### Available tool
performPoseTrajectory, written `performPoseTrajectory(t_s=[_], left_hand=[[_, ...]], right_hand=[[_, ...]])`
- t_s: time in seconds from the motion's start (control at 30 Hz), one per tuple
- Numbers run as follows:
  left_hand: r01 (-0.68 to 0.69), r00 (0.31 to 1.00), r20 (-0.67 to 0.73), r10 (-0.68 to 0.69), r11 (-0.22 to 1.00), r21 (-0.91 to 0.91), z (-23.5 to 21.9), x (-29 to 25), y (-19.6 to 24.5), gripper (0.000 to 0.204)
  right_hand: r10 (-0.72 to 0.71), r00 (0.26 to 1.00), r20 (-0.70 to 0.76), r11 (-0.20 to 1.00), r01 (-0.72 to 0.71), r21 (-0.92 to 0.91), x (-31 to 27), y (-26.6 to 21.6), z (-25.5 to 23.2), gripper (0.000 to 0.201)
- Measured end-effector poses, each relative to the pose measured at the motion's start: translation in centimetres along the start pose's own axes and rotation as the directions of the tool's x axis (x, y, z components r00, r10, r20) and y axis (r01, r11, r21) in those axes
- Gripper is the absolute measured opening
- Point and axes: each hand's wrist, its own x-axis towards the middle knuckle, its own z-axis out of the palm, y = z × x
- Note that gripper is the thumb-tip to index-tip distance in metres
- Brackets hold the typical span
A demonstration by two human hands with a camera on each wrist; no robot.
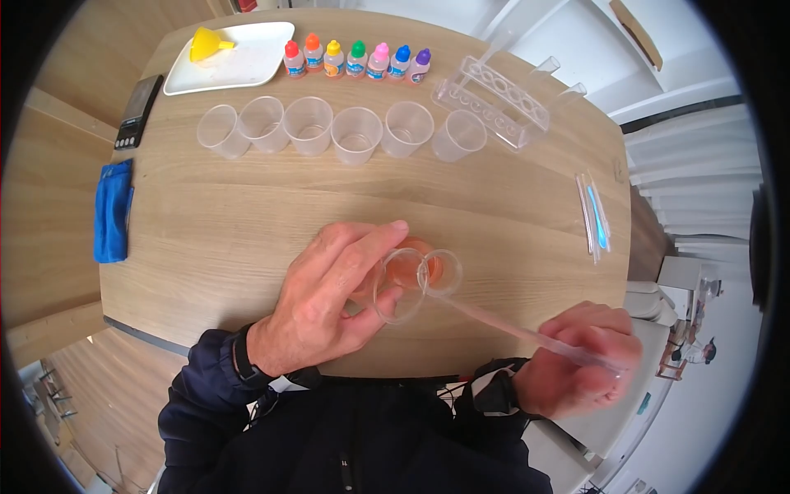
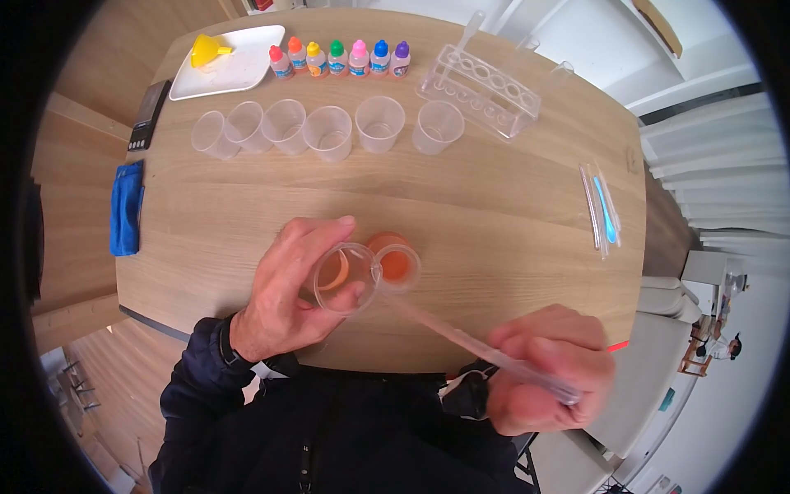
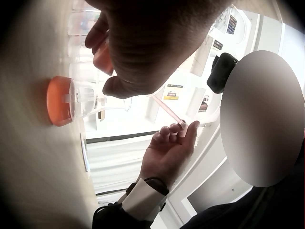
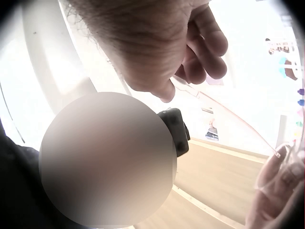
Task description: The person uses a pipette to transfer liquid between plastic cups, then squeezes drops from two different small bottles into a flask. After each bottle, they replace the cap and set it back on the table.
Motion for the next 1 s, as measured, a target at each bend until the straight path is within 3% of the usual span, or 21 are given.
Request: performPoseTrajectory(t_s=[0.1,0.2,0.33,0.53,0.73,0.77,0.87,1.0], left_hand=[[0.021,1.0,0.008,-0.021,1.0,0.001,0.0,-0.1,0.2,0.07],[0.023,1.0,0.003,-0.023,1.0,-0.002,0.0,-0.1,0.2,0.071],[0.018,1.0,-0.009,-0.018,1.0,-0.009,0.1,-0.1,0.1,0.071],[0.013,1.0,-0.012,-0.013,1.0,-0.007,0.1,-0.1,0.1,0.071],[-0.005,1.0,-0.015,0.005,1.0,-0.005,0.1,0.0,0.1,0.071],[0.0,1.0,-0.023,-0.001,1.0,-0.015,0.1,0.0,0.2,0.071],[-0.001,0.999,-0.035,0.0,0.999,-0.033,0.2,0.3,0.4,0.071],[-0.016,0.999,-0.038,0.015,1.0,-0.018,0.2,0.3,0.2,0.072]], right_hand=[[0.013,0.989,-0.145,0.988,-0.035,-0.149,0.1,-0.3,-0.2,0.053],[0.089,0.986,-0.137,0.965,-0.12,-0.233,-0.1,-0.3,0.5,0.05],[0.07,0.992,-0.108,0.96,-0.096,-0.262,-0.5,0.1,1.1,0.033],[-0.021,0.999,-0.044,0.933,0.004,-0.361,-0.4,0.6,1.2,0.03],[-0.1,0.964,-0.246,0.981,0.053,-0.188,0.5,-0.8,0.9,0.033],[-0.103,0.972,-0.212,0.991,0.083,-0.105,0.4,-0.7,0.9,0.027],[-0.062,0.997,0.047,0.991,0.067,-0.117,0.1,-0.7,2.5,0.024],[-0.086,0.961,0.262,0.954,0.155,-0.255,0.5,0.1,4.3,0.034]])
